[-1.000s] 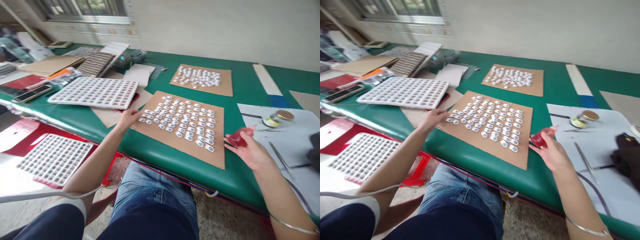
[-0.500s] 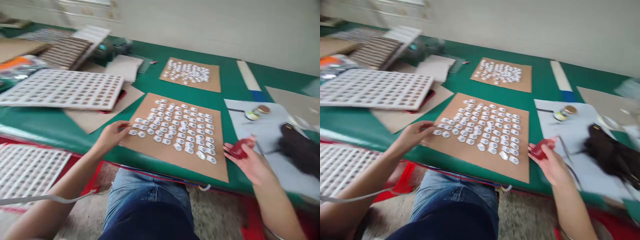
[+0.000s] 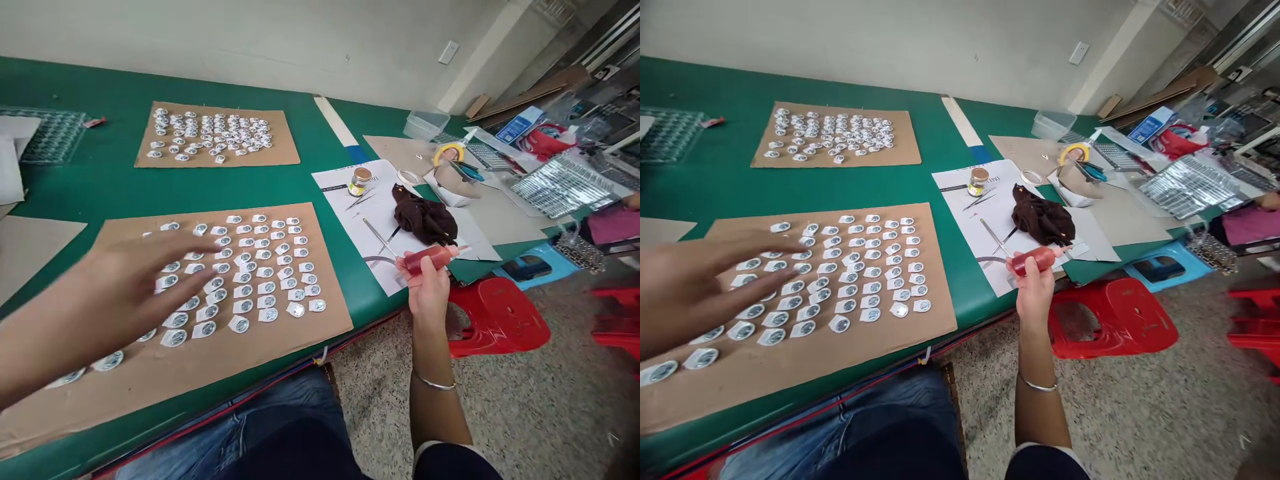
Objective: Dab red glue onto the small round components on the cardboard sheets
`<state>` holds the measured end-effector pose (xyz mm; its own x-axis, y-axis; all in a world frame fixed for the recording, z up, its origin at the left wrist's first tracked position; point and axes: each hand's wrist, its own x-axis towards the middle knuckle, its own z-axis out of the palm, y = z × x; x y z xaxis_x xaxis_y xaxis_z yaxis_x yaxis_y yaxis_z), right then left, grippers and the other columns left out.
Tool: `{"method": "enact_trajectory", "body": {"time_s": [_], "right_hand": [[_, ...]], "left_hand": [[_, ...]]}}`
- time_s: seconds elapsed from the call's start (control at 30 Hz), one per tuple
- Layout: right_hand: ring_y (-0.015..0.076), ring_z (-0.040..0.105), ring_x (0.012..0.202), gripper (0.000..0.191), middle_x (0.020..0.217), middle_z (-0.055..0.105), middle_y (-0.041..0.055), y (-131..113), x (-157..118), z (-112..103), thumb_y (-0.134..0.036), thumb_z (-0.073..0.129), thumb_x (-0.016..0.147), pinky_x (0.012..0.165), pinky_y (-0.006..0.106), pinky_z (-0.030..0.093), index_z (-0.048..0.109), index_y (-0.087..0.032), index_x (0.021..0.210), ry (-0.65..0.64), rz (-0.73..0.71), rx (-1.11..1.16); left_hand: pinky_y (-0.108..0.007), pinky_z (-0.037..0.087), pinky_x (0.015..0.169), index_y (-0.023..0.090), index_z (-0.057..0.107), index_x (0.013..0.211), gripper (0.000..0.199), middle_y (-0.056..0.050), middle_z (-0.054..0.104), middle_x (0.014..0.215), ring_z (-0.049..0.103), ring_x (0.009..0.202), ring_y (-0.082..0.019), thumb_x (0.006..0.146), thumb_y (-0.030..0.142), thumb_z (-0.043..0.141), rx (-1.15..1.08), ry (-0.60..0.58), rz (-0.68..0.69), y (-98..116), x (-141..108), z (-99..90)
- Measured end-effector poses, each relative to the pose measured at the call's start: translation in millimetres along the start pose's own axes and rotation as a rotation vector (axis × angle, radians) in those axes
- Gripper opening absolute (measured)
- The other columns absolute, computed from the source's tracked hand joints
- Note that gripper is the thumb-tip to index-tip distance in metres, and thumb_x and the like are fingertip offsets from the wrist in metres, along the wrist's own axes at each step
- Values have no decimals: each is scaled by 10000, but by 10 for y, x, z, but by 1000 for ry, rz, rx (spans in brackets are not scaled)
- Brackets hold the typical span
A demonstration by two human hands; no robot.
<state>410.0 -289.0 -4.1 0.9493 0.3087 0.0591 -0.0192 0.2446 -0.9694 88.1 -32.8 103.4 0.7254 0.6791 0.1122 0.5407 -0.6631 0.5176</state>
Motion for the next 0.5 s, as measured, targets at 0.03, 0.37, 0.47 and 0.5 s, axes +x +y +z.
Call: {"method": "enact_trajectory", "body": {"time_s": [0.03,0.37,0.47,0.5], "right_hand": [[136,668,741,402,866,648,10,41,15,-18,-399,599,763,764,352,553,467,-234,1105,42,-29,5],[133,639,794,338,961,578,19,239,-92,-4,-345,491,815,776,345,545,424,-304,1143,214,-241,-12],[148,637,792,333,975,568,41,236,-82,-20,-363,464,813,760,354,549,407,-284,1132,243,-227,4],[153,636,798,337,978,564,43,236,-74,-23,-365,458,812,755,359,551,400,-286,1135,246,-227,0]], "left_hand": [[-313,430,808,386,659,956,378,137,655,963,604,918,-198,676,601,523,42,-67,97,271,234,121],[-305,449,748,161,669,925,207,-69,660,930,596,893,-256,739,191,584,203,-377,314,1362,1923,1759],[-291,438,820,174,613,1070,294,-63,617,1055,568,965,-224,786,201,541,174,-401,461,1484,2021,2025],[-292,428,846,176,586,1118,324,-71,589,1110,550,1004,-220,799,206,533,171,-406,566,1515,2034,2099]]}}
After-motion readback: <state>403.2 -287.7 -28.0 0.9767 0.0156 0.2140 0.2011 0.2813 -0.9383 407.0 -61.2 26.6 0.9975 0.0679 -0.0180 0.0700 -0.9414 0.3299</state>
